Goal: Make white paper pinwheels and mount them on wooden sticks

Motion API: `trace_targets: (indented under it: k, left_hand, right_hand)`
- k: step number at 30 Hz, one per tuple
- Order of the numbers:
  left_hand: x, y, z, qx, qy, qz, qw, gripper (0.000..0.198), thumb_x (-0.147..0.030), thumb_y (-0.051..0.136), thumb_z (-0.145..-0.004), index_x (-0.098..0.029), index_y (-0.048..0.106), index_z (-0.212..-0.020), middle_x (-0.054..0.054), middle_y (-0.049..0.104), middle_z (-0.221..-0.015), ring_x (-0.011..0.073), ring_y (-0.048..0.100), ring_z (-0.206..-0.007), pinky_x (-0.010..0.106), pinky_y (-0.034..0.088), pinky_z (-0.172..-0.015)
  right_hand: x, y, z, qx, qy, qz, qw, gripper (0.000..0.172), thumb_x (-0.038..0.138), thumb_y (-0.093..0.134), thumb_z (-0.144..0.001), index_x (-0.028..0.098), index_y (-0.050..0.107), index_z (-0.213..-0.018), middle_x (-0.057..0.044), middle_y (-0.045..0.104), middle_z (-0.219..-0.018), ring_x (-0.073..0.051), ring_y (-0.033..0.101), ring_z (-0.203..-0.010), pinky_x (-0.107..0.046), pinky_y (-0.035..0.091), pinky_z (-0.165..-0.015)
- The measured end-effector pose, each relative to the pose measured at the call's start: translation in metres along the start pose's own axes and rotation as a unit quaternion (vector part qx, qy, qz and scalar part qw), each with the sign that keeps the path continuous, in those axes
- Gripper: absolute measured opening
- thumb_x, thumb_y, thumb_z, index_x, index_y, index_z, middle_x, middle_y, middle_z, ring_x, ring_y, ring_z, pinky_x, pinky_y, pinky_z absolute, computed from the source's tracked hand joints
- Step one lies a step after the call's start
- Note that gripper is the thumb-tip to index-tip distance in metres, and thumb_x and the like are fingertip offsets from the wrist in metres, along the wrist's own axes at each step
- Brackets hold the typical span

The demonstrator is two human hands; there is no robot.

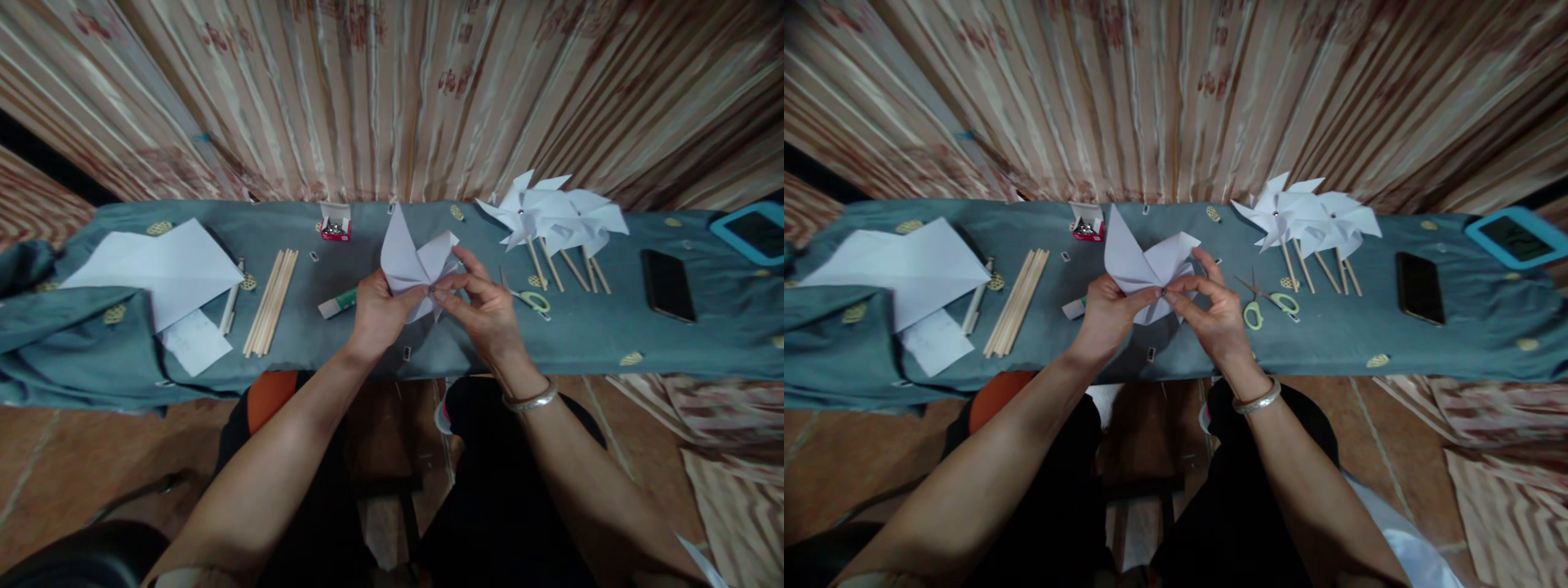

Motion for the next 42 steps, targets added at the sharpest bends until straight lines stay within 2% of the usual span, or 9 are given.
trace_targets:
  k: [9,23,28,35,42]
  left_hand:
    - [0.003,0.000,-0.001,0.002,0.005,-0.009,1.000,0.024,-0.018,0.075,-0.057,-0.013,0.072,-0.080,0.001,0.073,-0.075,0.0162,0.065,-0.070,0.027,0.051,-0.070]
    - [0.002,-0.003,-0.002,0.005,0.036,-0.092,0.995,0.024,-0.019,0.073,-0.061,-0.012,0.072,-0.084,0.004,0.074,-0.082,0.0202,0.068,-0.078,0.029,0.052,-0.072]
    - [0.001,-0.004,-0.001,0.019,0.032,-0.075,0.996,0.026,-0.022,0.076,-0.060,-0.013,0.073,-0.084,0.004,0.075,-0.082,0.0194,0.067,-0.075,0.029,0.052,-0.071]
    - [0.005,-0.007,-0.002,0.013,0.009,-0.042,0.999,0.022,-0.025,0.079,-0.058,-0.013,0.072,-0.076,0.004,0.074,-0.076,0.0182,0.066,-0.071,0.031,0.052,-0.073]
    - [0.009,-0.011,-0.003,0.005,-0.010,-0.031,0.999,0.025,-0.027,0.081,-0.058,-0.013,0.074,-0.078,0.003,0.075,-0.076,0.0158,0.065,-0.066,0.029,0.051,-0.070]
  right_hand:
    - [-0.001,0.000,0.000,-0.006,-0.002,-0.044,0.999,0.008,0.032,0.076,-0.075,0.025,0.072,-0.077,-0.002,0.059,-0.133,-0.026,0.037,-0.140,-0.046,0.027,-0.116]
    - [-0.005,0.003,0.004,-0.025,0.053,-0.046,0.997,0.015,0.039,0.075,-0.074,0.025,0.070,-0.078,-0.002,0.052,-0.141,-0.028,0.037,-0.140,-0.051,0.022,-0.119]
    - [-0.003,0.005,0.004,-0.031,0.051,-0.026,0.998,0.012,0.036,0.073,-0.075,0.025,0.070,-0.078,-0.003,0.052,-0.142,-0.027,0.035,-0.141,-0.050,0.018,-0.120]
    - [-0.002,0.010,0.004,-0.036,0.082,-0.029,0.996,0.013,0.038,0.071,-0.074,0.024,0.070,-0.076,-0.003,0.054,-0.141,-0.028,0.037,-0.140,-0.047,0.020,-0.119]
    - [0.001,0.013,0.005,-0.035,0.086,-0.039,0.995,0.013,0.038,0.070,-0.075,0.025,0.070,-0.077,-0.002,0.055,-0.139,-0.026,0.036,-0.140,-0.046,0.021,-0.118]
Point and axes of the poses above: each hand's wrist, its own z-axis away from the middle knuckle, its own y-axis out of the palm, x = y × z, the point moved 5 cm from there along -z, towards the middle knuckle
